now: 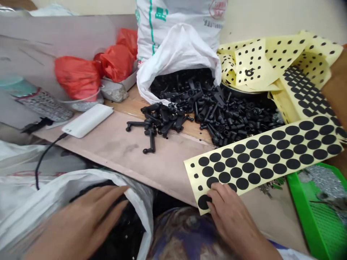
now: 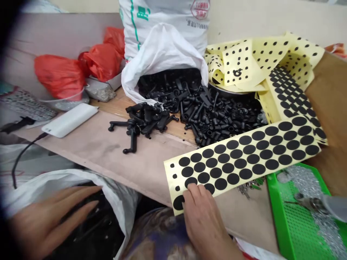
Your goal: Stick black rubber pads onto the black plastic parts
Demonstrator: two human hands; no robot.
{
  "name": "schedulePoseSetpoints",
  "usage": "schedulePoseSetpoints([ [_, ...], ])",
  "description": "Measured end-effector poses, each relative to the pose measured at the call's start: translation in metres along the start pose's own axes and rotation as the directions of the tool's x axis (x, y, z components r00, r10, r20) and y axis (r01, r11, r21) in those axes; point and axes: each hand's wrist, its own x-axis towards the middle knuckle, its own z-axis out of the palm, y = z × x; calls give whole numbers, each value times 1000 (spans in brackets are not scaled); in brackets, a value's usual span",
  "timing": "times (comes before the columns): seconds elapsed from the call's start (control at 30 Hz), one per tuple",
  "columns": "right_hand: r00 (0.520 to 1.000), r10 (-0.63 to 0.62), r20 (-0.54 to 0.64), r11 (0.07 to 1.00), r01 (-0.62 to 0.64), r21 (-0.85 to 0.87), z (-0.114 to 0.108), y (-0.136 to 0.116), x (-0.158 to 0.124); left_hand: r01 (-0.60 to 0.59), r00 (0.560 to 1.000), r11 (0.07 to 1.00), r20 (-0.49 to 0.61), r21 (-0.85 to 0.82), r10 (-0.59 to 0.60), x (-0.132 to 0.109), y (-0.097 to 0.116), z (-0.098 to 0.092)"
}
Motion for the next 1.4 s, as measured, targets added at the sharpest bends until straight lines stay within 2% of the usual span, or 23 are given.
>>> schedulePoseSetpoints([
  [0.03, 1000, 4, -20, 1000, -5, -22, 4, -1, -1, -137, 990, 989, 33, -48, 139, 1, 14, 7],
  [0.07, 999, 14, -29, 999, -15, -29, 7, -3, -2, -277, 956, 957, 75, -87, 283, 4, 31, 17],
  [0.13, 999, 30, -40, 999, -31, -20, 9, -3, -2, -486, 858, 865, 121, -121, 499, 12, 65, 38],
  [0.2, 998, 36, -46, 999, -35, 3, 7, -3, -1, -574, 794, 813, 177, -98, 582, 21, 91, 60],
  [0.3, 999, 45, -10, 994, -44, 98, -1, -3, 0, -620, 758, 783, 225, -39, 612, 29, 105, 81],
  [0.4, 997, 56, 52, 965, -68, 253, -8, -4, 1, -643, 743, 766, 238, -3, 625, 31, 102, 85],
  [0.47, 997, 67, 35, 954, -74, 290, -9, -4, 0, -653, 738, 757, 225, 3, 636, 30, 99, 84],
  [0.63, 995, 97, -18, 985, -93, 143, 1, -6, -2, -637, 761, 771, 167, 5, 627, 25, 99, 91],
  [0.73, 994, 112, -11, 985, -109, 137, 1, -6, 2, -625, 771, 780, 162, 13, 616, 25, 101, 96],
  [0.93, 988, 152, 19, 957, -152, 247, -15, 5, 22, -601, 777, 799, 249, 19, 578, 34, 109, 93],
  [1.1, 989, 146, 37, 954, -151, 259, -14, 8, 22, -588, 773, 809, 297, 1, 561, 39, 114, 91],
  [1.23, 982, 180, 62, 920, -190, 342, -12, 3, 17, -601, 773, 799, 262, 11, 578, 37, 111, 94],
  [1.3, 985, 167, 43, 915, -171, 364, -13, 0, 17, -608, 775, 794, 222, 6, 592, 35, 106, 99],
  [1.4, 995, 101, -8, 927, -91, 363, -17, -1, 19, -637, 764, 764, 51, -105, 644, 35, 92, 106],
])
